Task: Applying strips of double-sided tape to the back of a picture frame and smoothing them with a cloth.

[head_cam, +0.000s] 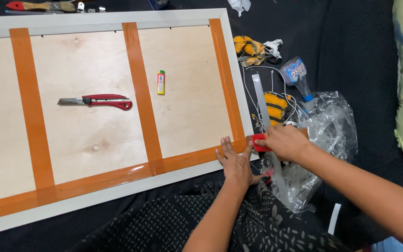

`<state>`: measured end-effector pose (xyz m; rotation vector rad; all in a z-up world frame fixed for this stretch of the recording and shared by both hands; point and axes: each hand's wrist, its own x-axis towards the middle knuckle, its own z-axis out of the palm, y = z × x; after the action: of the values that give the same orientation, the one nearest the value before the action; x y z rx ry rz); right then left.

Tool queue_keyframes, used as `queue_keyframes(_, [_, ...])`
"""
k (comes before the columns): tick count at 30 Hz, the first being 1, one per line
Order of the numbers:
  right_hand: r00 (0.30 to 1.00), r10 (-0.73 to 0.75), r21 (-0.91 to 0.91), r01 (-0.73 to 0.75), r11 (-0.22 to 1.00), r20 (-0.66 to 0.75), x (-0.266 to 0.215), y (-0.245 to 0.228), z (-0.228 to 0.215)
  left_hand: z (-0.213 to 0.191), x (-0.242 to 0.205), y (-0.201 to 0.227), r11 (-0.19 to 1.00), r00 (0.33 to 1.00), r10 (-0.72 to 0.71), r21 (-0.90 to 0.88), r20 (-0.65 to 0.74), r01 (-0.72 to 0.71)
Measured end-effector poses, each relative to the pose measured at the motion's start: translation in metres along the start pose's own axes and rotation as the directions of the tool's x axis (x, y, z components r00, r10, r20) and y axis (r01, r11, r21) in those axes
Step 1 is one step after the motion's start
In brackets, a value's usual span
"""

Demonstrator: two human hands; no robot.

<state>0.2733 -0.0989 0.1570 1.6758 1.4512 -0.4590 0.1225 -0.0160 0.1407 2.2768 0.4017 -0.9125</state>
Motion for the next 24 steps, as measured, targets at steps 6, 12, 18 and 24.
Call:
queue_keyframes(6, [0.991, 0.030, -0.037, -0.035, 0.999, -0.134, 0.026, -0.025, 0.048, 0.021, 0.013, -0.010, 0.999, 0.999, 0.023, -0.025, -0.027, -0.024])
queue_keyframes(12, [0.965, 0.101, 0.020, -0.099, 0.995, -0.241, 0.050, -0.053, 0.035, 0.015, 0.006, -0.007, 1.000, 0.999, 0.008, 0.022, -0.040, -0.007])
queue_keyframes(18, [0.926, 0.279, 0.349, -0.358, 0.866, 0.255, 0.054, 0.001, -0.040, 0.047, 0.027, -0.020, 0.998, 0.994, 0.036, 0.054, -0.099, -0.031])
queue_keyframes(24, [0.833, 0.552, 0.971, -0.150, 0.185, 0.023, 0.011, 0.024, -0.113, 0.086, 0.029, -0.081, 0.978, 0.854, 0.206, 0.093, -0.477, -0.184])
